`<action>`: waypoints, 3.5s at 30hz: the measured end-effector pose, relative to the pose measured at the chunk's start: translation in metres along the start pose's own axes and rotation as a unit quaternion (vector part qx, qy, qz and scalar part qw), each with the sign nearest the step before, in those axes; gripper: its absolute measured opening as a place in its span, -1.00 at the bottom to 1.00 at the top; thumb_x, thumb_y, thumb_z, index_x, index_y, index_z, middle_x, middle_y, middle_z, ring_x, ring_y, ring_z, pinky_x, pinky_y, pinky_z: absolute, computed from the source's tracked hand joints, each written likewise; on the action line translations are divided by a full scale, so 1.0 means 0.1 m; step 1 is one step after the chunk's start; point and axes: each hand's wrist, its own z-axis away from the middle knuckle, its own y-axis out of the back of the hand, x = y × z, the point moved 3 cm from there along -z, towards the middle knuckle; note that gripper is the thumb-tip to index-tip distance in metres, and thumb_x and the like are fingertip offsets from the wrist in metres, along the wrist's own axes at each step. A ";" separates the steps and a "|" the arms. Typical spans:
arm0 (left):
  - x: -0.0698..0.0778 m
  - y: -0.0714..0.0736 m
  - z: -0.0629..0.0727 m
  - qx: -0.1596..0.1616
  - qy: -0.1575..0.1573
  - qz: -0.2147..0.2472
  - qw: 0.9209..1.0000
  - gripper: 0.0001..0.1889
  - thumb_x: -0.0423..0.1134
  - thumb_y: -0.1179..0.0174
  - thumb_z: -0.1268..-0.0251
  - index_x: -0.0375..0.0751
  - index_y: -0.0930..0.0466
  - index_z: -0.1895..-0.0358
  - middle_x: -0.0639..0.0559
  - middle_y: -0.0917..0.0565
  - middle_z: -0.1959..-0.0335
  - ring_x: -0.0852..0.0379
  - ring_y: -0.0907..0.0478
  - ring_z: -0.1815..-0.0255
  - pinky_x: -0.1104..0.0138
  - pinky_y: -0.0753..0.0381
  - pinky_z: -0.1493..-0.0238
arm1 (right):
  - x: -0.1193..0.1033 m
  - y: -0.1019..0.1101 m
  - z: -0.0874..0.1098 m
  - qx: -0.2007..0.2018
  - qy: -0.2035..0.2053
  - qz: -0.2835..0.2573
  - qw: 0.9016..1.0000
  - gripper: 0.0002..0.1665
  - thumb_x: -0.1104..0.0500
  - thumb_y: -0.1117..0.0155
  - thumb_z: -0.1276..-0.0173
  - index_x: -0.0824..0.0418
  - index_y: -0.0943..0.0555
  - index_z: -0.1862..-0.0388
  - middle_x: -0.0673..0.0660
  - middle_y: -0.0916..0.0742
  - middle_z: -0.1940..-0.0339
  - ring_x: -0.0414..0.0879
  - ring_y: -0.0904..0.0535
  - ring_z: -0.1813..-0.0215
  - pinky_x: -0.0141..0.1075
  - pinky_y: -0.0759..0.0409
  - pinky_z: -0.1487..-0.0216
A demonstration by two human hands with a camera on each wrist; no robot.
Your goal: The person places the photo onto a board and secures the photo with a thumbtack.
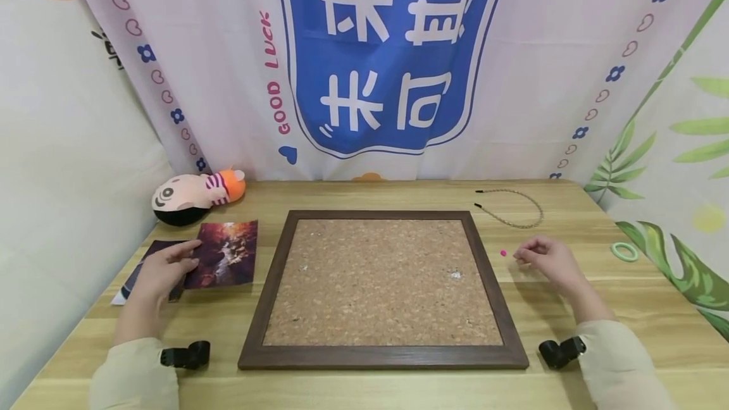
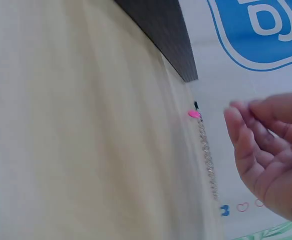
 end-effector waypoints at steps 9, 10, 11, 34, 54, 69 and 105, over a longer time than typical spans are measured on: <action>0.54 -0.03 0.01 0.018 -0.066 0.061 0.996 -0.46 -0.23 -0.02 -0.21 -0.31 -0.15 -0.25 -0.30 -0.24 -0.12 0.08 -0.33 0.07 0.49 -0.37 0.28 | -0.26 0.13 -0.15 -0.010 0.012 -0.009 1.000 -0.77 0.27 -0.13 -0.20 0.48 -0.41 0.34 0.10 -0.65 0.46 -0.19 -0.57 0.41 -0.27 -0.51 0.37; 0.62 -0.06 0.00 0.014 -0.084 0.066 0.994 -0.47 -0.26 -0.02 -0.21 -0.34 -0.16 -0.23 -0.33 -0.25 -0.11 0.10 -0.33 0.06 0.52 -0.36 0.26 | -0.30 0.13 -0.17 -0.005 0.016 -0.008 1.000 -0.75 0.25 -0.13 -0.21 0.47 -0.41 0.32 0.10 -0.65 0.46 -0.19 -0.56 0.41 -0.29 -0.51 0.37; 0.69 -0.11 -0.02 0.008 -0.098 0.076 0.992 -0.48 -0.29 -0.03 -0.20 -0.38 -0.16 -0.22 -0.34 -0.25 -0.10 0.09 -0.32 0.03 0.55 -0.36 0.24 | -0.34 0.12 -0.20 0.002 0.019 -0.010 1.000 -0.73 0.24 -0.13 -0.21 0.48 -0.41 0.29 0.10 -0.65 0.46 -0.19 -0.56 0.41 -0.32 -0.50 0.37; 1.54 -1.64 -0.28 -0.144 -0.098 0.201 0.964 -0.52 -0.57 -0.03 -0.09 -0.35 -0.30 -0.16 -0.31 -0.37 -0.06 -0.07 -0.38 0.01 0.28 -0.43 0.11 | -0.61 -0.20 -0.74 0.091 0.059 -0.170 0.979 -0.62 0.16 -0.24 -0.12 0.46 -0.53 0.20 -0.10 -0.65 0.50 -0.27 -0.57 0.43 -0.45 -0.48 0.41; 1.88 -2.61 -0.16 -0.153 -0.090 0.191 0.965 -0.57 -0.56 -0.15 0.06 -0.36 -0.47 0.00 -0.10 -0.48 0.35 0.14 -0.41 0.39 0.32 -0.49 0.33 | -0.86 -0.57 -0.97 0.056 0.023 -0.146 0.987 -0.62 0.20 -0.16 -0.19 0.51 -0.46 0.16 -0.06 -0.60 0.50 -0.17 -0.54 0.38 -0.42 -0.46 0.36; 1.80 -3.14 -0.19 -0.165 -0.117 0.207 0.957 -0.58 -0.54 -0.27 0.17 -0.35 -0.53 0.09 -0.10 -0.48 0.48 0.10 -0.47 0.51 0.34 -0.52 0.47 | -0.53 -0.84 -1.00 0.050 -0.042 -0.165 0.984 -0.63 0.25 -0.14 -0.20 0.52 -0.44 0.11 0.06 -0.58 0.42 -0.04 -0.53 0.30 -0.08 -0.44 0.15; 1.97 -3.09 0.01 -0.135 -0.212 -0.063 0.966 -0.59 -0.33 -0.29 0.11 -0.36 -0.52 0.09 0.07 -0.42 0.58 0.21 -0.33 0.55 0.43 -0.33 0.50 | -0.28 -1.15 -0.96 0.086 -0.023 0.050 0.995 -0.84 0.27 -0.19 -0.12 0.37 -0.60 0.38 0.20 -0.63 0.44 -0.03 -0.46 0.40 -0.31 -0.36 0.40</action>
